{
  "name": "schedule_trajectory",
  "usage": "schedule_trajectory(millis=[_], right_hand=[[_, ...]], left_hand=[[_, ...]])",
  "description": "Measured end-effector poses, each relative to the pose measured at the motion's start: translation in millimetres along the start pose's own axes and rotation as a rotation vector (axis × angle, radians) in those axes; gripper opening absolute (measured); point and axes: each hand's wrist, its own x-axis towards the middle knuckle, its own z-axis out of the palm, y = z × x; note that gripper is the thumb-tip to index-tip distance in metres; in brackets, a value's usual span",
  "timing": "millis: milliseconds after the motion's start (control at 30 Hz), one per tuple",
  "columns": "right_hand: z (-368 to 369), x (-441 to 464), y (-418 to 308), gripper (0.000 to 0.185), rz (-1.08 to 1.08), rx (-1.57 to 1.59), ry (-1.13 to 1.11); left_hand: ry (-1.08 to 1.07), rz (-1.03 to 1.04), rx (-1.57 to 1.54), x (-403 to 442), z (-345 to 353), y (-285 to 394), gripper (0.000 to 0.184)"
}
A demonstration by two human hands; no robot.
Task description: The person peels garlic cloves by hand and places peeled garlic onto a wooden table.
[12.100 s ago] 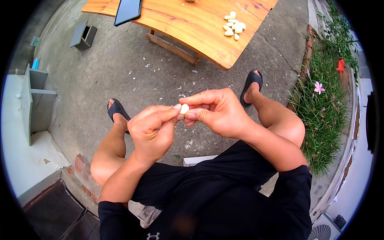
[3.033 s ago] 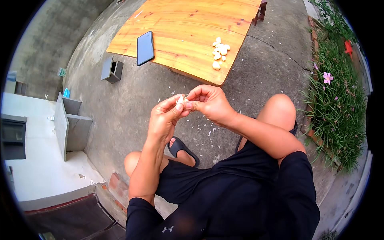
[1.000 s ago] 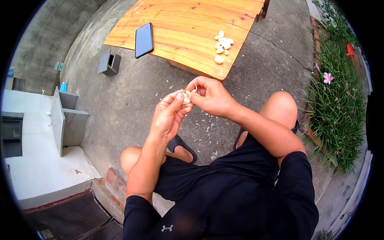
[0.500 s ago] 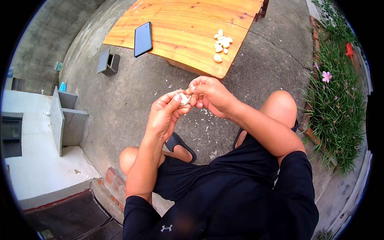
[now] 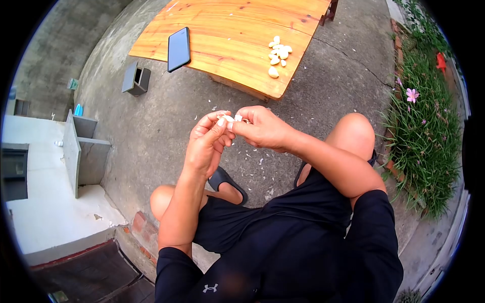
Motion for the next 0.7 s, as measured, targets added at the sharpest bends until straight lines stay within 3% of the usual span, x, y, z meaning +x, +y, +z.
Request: schedule_trajectory(millis=[100, 167, 400, 633, 700], right_hand=[[4, 0, 4, 0.034, -0.250, -0.229, 0.162], [7, -3, 4, 0.035, -0.209, -0.265, 0.119], [20, -3, 17, 0.032, -0.358, -0.070, 0.085], [16, -14, 9, 0.026, -0.270, 0.011, -0.039], [15, -18, 7, 0.022, -0.220, 0.170, -0.143]], left_hand=[[0.012, 0.009, 0.155, -3, 7, -1, 0.024], [0.069, 0.152, 0.368, -5, 14, -8, 0.029], [0.116, 0.322, 0.290, -16, 26, -14, 0.028], [-0.007, 0.193, 0.126, -17, 17, -20, 0.035], [-0.024, 0.135, 0.036, -18, 19, -18, 0.036]])
